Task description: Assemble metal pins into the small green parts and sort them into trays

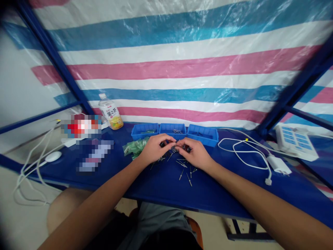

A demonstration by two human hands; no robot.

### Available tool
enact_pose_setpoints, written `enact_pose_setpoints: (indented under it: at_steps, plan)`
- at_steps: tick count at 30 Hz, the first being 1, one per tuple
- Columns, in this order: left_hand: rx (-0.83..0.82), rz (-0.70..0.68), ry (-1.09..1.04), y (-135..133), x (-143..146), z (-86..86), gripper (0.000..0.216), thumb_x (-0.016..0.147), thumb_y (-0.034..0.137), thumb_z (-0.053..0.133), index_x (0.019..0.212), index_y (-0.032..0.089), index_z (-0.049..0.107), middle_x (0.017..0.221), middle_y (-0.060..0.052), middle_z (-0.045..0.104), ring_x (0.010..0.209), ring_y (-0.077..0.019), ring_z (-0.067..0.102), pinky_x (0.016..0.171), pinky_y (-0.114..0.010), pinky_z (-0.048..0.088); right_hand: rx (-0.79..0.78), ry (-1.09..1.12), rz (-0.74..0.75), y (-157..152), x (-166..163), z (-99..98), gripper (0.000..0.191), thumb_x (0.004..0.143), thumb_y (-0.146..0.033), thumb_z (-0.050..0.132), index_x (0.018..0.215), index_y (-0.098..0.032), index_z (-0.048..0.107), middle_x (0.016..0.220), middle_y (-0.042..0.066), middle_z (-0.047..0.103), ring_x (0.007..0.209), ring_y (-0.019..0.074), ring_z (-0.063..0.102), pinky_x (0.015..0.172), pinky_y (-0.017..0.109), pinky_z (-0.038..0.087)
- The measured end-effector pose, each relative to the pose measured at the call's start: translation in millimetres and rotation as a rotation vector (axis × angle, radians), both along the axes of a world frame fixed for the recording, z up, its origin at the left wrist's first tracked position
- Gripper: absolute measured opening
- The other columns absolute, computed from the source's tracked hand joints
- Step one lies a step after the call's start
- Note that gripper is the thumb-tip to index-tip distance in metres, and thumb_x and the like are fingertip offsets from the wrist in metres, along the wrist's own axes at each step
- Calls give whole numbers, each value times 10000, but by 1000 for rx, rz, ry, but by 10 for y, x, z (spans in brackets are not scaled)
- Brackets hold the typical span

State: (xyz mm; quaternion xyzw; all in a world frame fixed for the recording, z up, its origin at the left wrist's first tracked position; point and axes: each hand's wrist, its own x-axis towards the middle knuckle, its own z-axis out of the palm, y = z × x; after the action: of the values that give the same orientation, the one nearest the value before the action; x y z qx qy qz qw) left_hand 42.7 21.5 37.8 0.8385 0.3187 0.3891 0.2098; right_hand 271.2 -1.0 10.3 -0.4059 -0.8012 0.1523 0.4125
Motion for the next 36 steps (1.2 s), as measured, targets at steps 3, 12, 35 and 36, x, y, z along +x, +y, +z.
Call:
enact_pose_setpoints:
  at_steps: [3,12,35,36]
  plan:
    - [6,-25,-16,-17,6,-3,197,987,270,624,1131,221,749,1059,-51,779,873,-169,725,802,-294,587,0,-39,41,-8,-8,9,196,999,-411,654,1020,-242,749,955,50,778,818,211,720,763,346,579]
    - [-29,-64,-26,-20,17,-33,317,1022,358,599,1283,213,704,1192,-86,751,966,-188,726,804,-291,593,-69,-14,126,-27,-31,60,352,1097,-403,454,915,-234,703,923,40,758,880,207,723,852,345,566]
    - [-23,-182,-7,27,-15,-31,144,969,240,686,1026,255,816,1254,-65,705,1082,-198,697,967,-367,576,-10,-99,121,11,2,25,223,1068,-316,496,1043,-242,705,965,50,729,867,211,680,790,335,529]
    - [-22,-185,-9,26,-14,-30,140,968,243,688,1025,252,815,1254,-66,704,1084,-198,696,963,-365,576,-9,-100,126,11,2,25,230,1070,-319,492,1045,-242,707,965,53,729,871,212,679,794,337,529]
